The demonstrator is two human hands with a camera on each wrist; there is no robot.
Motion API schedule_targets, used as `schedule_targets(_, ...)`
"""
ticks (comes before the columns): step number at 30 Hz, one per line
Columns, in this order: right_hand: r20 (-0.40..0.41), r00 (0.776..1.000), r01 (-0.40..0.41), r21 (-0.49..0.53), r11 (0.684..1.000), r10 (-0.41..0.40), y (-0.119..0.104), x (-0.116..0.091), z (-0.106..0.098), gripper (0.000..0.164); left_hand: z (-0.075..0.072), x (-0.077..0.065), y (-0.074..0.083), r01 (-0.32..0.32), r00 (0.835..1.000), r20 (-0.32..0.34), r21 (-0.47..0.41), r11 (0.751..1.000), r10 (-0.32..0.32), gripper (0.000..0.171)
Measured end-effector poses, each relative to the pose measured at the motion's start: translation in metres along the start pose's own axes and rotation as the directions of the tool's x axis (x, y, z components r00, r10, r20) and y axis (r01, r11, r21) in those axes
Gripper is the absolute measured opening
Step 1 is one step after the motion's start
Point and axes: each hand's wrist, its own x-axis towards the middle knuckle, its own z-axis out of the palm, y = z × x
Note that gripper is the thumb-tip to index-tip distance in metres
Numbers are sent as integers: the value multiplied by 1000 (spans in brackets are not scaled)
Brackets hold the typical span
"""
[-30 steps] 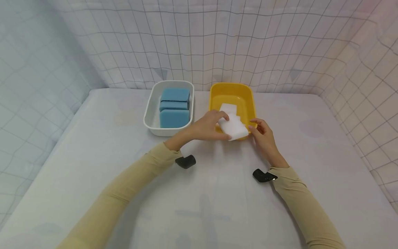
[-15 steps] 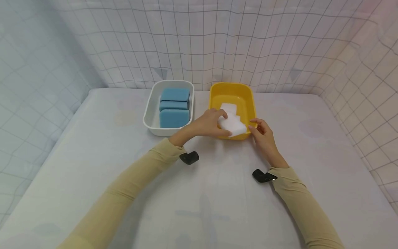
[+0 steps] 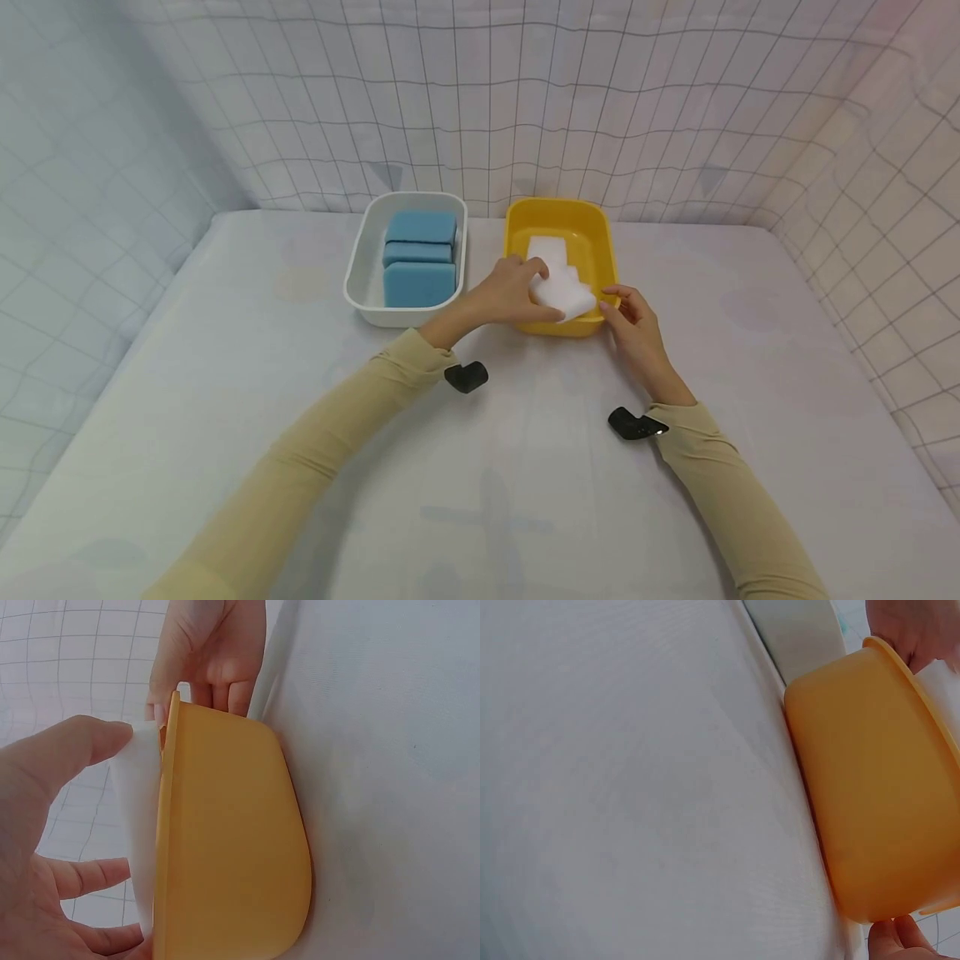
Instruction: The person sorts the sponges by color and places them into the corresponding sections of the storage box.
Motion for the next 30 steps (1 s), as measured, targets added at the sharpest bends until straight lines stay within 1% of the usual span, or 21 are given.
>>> schedule_targets(3, -1, 1000, -4, -16, 1000, 4, 0, 0, 0, 19, 2, 1, 0, -2, 1000, -22, 21, 1000, 2, 69)
schedule_targets(6, -2, 1000, -4, -24, 1000, 4, -1, 0, 1, 19, 3, 4, -1, 0, 999, -39, 18, 1000, 0, 71)
schedule_targets(10, 5, 1000, -4, 15, 1000, 4, -1, 0, 1, 18, 4, 8, -3, 11, 999, -43, -4, 1000, -11, 73)
schedule_targets(13, 1, 1000, -5, 8, 1000, 5, -2, 0, 2, 17, 5, 11, -3, 19, 999, -43, 5, 1000, -19, 73)
schedule_targets(17, -6, 1000, -2, -18, 1000, 2, -2, 0, 2, 18, 8, 15, -3, 22, 998, -62, 45, 999, -19, 73)
schedule_targets(22, -10, 1000, -6, -23, 1000, 6, -2, 0, 3, 19, 10, 17, -2, 31, 997, -77, 102, 994, -23, 71)
schedule_targets(30, -12, 1000, -10, -12, 1000, 10, -2, 0, 2, 18, 11, 18, -2, 21, 997, -82, 136, 991, -9, 67)
